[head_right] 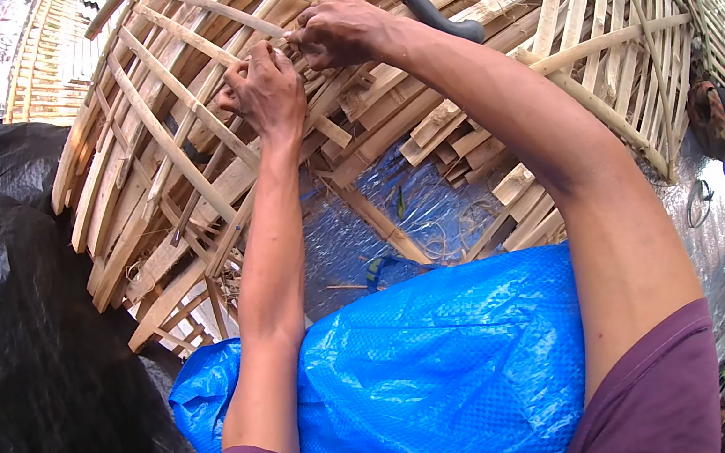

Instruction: The person constructs a bamboo lattice by tying intersecting bamboo sticks together with thin strips by hand, then trims a bamboo stick using a machete.

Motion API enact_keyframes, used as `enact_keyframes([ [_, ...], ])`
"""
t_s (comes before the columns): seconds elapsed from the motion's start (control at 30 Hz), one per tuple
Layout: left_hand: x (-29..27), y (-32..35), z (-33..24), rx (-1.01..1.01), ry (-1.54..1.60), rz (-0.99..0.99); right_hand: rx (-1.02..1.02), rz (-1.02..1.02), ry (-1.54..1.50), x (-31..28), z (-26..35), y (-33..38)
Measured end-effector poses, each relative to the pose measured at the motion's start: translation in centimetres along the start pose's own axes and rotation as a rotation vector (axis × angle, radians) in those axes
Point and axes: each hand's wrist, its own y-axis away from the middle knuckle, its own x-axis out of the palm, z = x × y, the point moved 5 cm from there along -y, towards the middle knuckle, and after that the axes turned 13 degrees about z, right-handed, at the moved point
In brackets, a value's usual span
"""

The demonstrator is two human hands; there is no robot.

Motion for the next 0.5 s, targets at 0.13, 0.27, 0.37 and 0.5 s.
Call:
enact_keyframes([
  [0.13, 0.0, 0.5, 0.0, 0.037, 0.062, 0.043, 0.001, -0.017, 0.013, 0.1, -0.1, 0.0],
  [0.27, -0.2, 1.1, 0.2, 0.084, 0.090, 0.011, 0.013, 0.008, -0.016, 0.5, 0.0, -0.4],
  [0.37, 0.0, 1.1, -0.2, 0.098, 0.128, -0.014, -0.053, -0.081, -0.013, 1.0, -1.0, -0.2],
  [0.5, -0.2, 1.2, 0.1, 0.079, 0.157, -0.047, -0.046, -0.068, 0.005, 0.9, -0.6, -0.3],
])
